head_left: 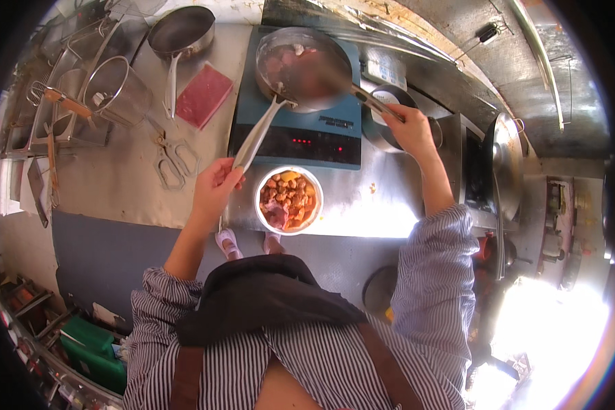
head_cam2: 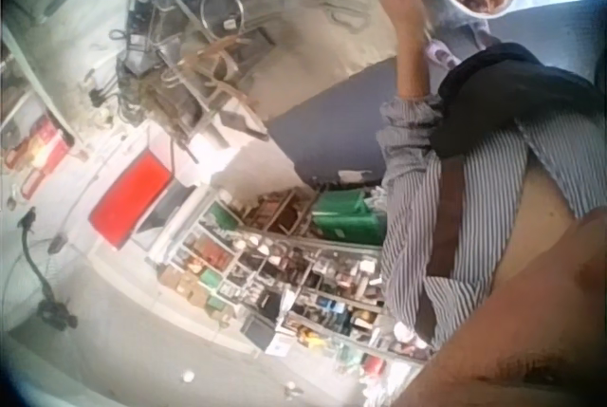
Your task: The person assembles a meal in a white bowl by scooping stewed vegetables and meat from pots using a ladle and tongs. They add chopped green onions and a liquid seasoning, then place a red lid on the bowl.
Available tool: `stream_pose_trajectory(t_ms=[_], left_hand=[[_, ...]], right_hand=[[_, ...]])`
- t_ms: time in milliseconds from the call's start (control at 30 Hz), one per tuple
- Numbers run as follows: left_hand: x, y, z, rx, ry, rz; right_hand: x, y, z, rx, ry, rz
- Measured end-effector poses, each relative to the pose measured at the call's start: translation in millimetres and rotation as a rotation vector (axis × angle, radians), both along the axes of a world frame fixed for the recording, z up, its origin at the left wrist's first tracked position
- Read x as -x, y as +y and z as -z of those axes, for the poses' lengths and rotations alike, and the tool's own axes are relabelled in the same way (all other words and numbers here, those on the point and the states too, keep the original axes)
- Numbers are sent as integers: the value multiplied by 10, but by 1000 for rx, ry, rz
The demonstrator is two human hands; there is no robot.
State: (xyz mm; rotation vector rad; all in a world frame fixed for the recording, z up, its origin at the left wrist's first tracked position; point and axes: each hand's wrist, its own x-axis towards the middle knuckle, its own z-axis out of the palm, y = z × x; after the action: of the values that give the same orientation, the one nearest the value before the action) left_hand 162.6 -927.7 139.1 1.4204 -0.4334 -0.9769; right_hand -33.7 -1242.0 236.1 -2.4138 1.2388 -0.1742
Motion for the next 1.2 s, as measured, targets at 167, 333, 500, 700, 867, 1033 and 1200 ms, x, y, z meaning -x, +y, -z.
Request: stream_pose_trajectory(t_ms=[167,333,500,700,867,1033,1200], left_hand=[[-29,62,82,20,-29,-14],[-12,27,72,24,28,-19],[-42,15,63,17,10,24],[-30,18,-1,-51,-67,34],[-14,21,2,-59,-76,13],[-1,47,48,-36,-33,8],[29,37,9,-27,-35,-32]], right_hand=[[687,468,-236,-154,-128,49],[1489,1358,-335,-367,-40,122],[1723,1879,32,-486,11,61],[1620,2012,-89,-212,195,-13],[1555,2047,-223,-102,200,-98],[1556,1954,-195,-63,228,-140],[1261,1293,-635,43,-21,-117]])
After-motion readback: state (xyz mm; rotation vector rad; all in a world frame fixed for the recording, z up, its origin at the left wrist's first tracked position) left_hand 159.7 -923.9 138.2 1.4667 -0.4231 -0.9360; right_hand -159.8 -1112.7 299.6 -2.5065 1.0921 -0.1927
